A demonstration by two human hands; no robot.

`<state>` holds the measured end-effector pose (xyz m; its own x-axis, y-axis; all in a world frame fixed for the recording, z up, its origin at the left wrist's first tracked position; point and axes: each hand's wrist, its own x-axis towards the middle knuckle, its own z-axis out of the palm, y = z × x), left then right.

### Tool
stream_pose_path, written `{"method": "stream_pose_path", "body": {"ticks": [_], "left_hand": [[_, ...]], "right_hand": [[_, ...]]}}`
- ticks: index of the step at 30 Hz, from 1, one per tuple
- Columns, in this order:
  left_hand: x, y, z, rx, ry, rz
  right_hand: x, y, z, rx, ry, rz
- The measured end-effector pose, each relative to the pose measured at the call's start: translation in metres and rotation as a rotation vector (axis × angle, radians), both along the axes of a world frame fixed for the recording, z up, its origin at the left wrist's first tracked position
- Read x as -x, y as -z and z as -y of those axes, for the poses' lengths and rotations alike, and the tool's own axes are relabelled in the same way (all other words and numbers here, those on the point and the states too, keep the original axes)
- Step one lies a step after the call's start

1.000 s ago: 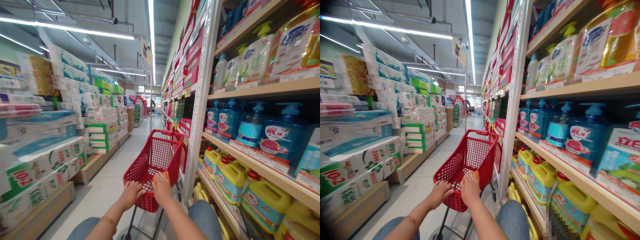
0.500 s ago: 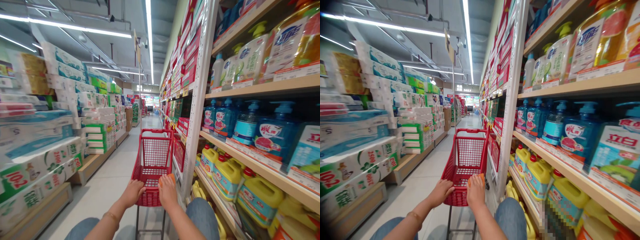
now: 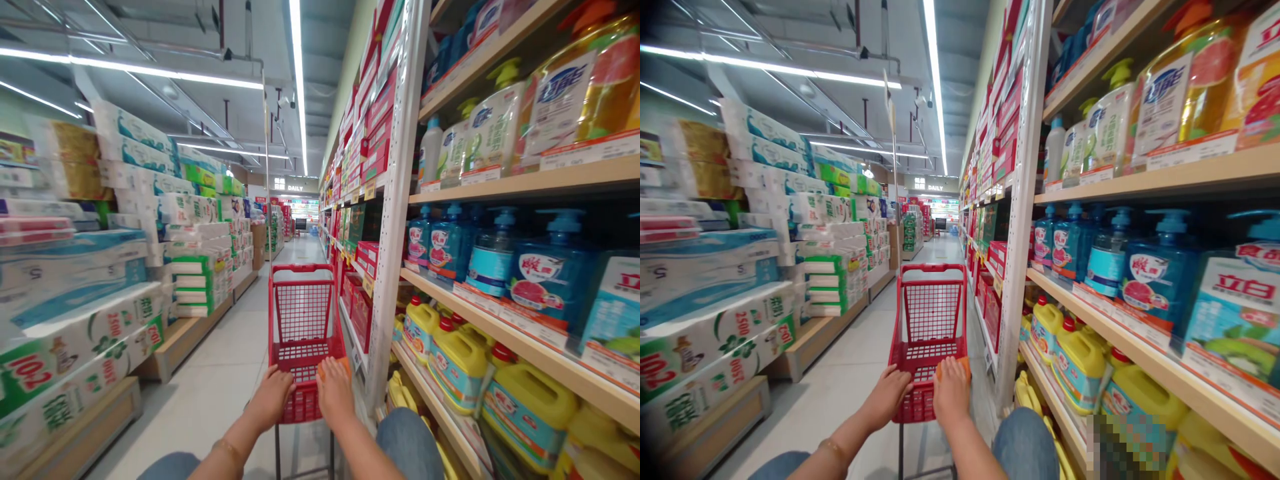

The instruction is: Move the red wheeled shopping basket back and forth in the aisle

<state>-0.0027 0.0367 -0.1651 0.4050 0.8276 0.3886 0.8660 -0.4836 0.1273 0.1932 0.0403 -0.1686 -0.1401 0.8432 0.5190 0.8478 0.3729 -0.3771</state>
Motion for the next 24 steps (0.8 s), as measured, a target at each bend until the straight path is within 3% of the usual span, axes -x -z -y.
{"method": "stream_pose_path", "body": {"ticks": [4, 10, 14, 18, 21, 24], "left_hand": [[-0.005, -0.007, -0.001, 0.017, 0.103, -0.054], [0.011, -0.019, 0.001, -0.056, 0.164, -0.072], [-0.012, -0.012, 0.003, -0.050, 0.096, -0.073], [-0.031, -0.007, 0.004, -0.035, 0.079, -0.077], [-0.024, -0.016, 0.003, -0.018, 0.183, -0.088], [-0.009, -0.029, 0.000, -0.031, 0.254, -0.119]], "right_hand": [[0.014, 0.002, 0.005, -0.006, -0.111, -0.007], [-0.029, -0.008, -0.004, -0.031, -0.037, 0.010], [-0.022, -0.006, -0.004, 0.006, 0.035, 0.018], [0.000, 0.005, 0.009, -0.017, -0.110, -0.002], [-0.007, 0.007, 0.013, -0.034, -0.206, -0.008], [-0.031, 0.002, 0.005, -0.037, -0.163, -0.022]]}}
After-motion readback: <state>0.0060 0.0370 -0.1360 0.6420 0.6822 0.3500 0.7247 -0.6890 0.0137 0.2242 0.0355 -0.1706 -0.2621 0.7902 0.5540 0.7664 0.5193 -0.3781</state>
